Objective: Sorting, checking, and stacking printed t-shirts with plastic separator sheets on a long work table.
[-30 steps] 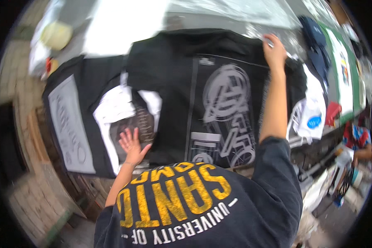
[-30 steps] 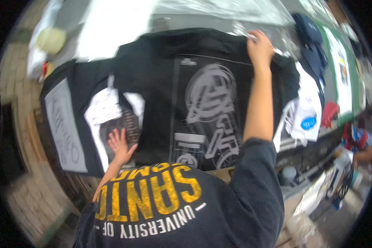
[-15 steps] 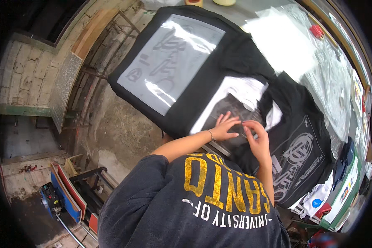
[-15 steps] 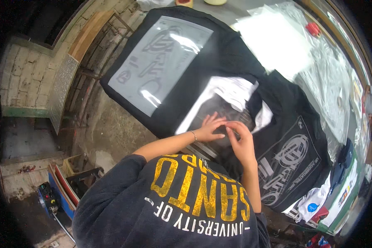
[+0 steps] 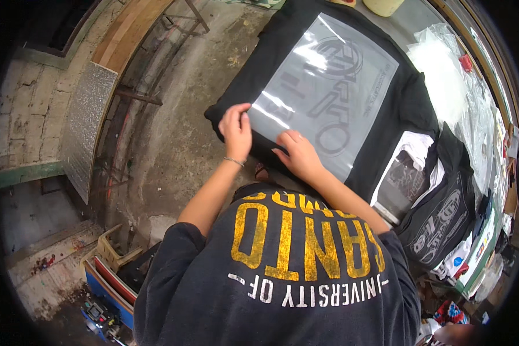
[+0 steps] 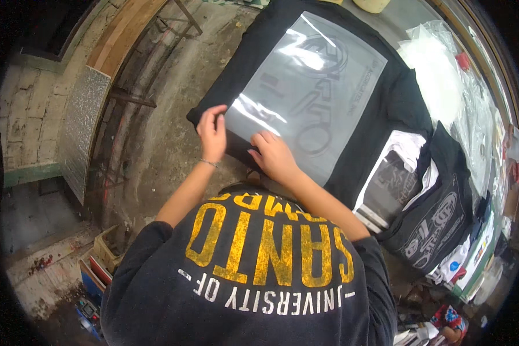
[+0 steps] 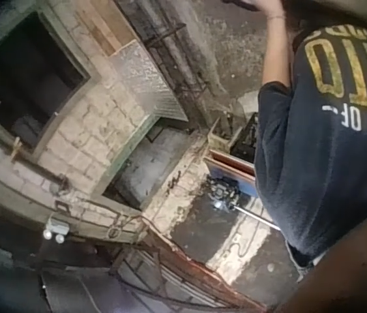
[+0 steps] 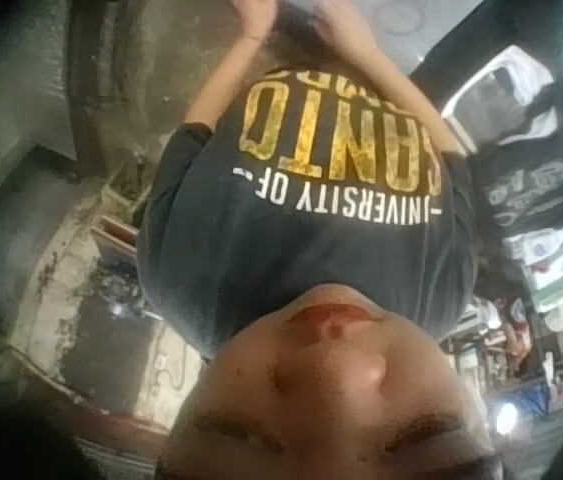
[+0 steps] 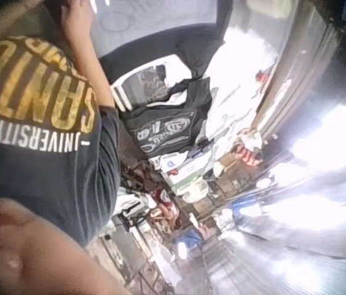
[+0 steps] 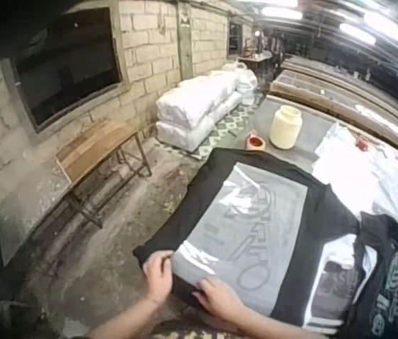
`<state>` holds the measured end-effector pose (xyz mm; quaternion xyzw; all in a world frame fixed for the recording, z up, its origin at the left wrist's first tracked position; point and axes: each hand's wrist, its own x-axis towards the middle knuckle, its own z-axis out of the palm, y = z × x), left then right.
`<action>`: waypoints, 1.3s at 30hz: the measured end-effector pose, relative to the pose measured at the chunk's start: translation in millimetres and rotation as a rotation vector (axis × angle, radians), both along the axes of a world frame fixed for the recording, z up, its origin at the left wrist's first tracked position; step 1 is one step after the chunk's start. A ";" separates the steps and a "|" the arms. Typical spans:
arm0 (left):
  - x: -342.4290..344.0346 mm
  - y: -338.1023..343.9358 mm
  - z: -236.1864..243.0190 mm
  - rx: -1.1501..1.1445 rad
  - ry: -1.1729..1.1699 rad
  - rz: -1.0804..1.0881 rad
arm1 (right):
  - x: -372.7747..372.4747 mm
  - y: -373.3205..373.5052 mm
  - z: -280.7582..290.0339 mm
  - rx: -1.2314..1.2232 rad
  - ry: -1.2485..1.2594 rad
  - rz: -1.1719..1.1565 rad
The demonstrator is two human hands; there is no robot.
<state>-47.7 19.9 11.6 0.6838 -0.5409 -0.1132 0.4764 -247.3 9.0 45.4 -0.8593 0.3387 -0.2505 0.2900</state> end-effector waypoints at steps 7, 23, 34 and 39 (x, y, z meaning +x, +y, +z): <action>73.0 0.0 -54.8 0.321 -0.061 -0.016 | 56.8 -9.3 -24.7 -0.185 0.108 -0.116; 73.3 0.9 -55.9 0.364 -0.025 -0.087 | 53.9 -10.6 -35.8 -0.223 0.202 -0.045; 86.3 -0.9 -73.6 0.275 -0.013 -0.122 | 104.8 -30.5 -18.1 -0.150 0.215 -0.053; 85.6 -3.3 -66.0 0.378 0.097 -0.146 | 129.7 -36.8 -36.1 -0.348 0.407 -0.064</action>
